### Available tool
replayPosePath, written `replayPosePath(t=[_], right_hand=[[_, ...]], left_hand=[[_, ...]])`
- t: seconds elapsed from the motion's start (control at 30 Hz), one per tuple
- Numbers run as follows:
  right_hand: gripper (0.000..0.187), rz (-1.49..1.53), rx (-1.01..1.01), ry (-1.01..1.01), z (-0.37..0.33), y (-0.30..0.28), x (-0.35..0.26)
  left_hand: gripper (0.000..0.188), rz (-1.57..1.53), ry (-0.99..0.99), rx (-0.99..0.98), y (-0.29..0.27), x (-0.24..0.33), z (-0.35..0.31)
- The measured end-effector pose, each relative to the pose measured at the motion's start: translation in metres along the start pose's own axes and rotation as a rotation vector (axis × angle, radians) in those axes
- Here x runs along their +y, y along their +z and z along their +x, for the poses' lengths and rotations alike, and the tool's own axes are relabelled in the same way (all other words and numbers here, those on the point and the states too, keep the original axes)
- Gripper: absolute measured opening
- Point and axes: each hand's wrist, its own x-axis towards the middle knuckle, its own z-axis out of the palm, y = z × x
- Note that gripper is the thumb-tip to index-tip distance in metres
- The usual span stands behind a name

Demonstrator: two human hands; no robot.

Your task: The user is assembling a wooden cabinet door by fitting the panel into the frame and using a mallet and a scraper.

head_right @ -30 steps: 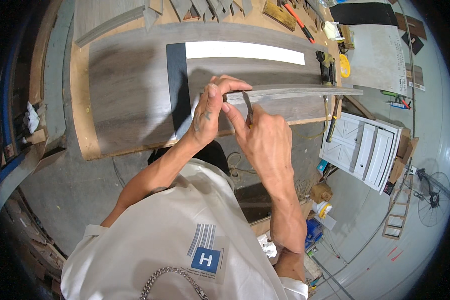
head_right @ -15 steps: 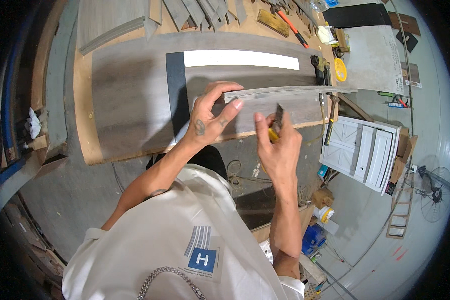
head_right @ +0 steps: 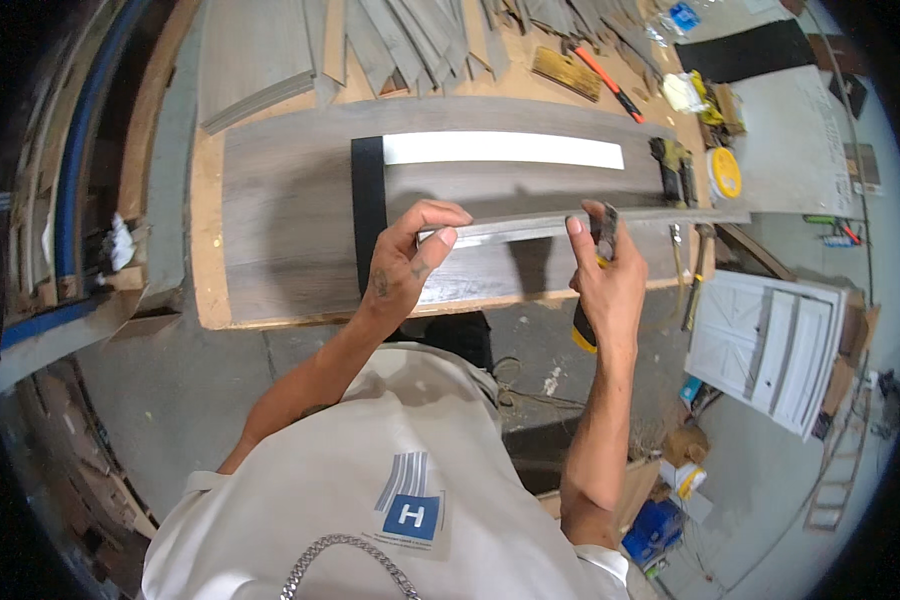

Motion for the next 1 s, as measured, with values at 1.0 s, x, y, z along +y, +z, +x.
replayPosePath(t=[1.0], right_hand=[[0.041, 0.207, -0.590, -0.283, -0.040, 0.043, -0.015]], left_hand=[[0.061, 0.203, 0.193, 0.122, 0.035, -0.018, -0.010]])
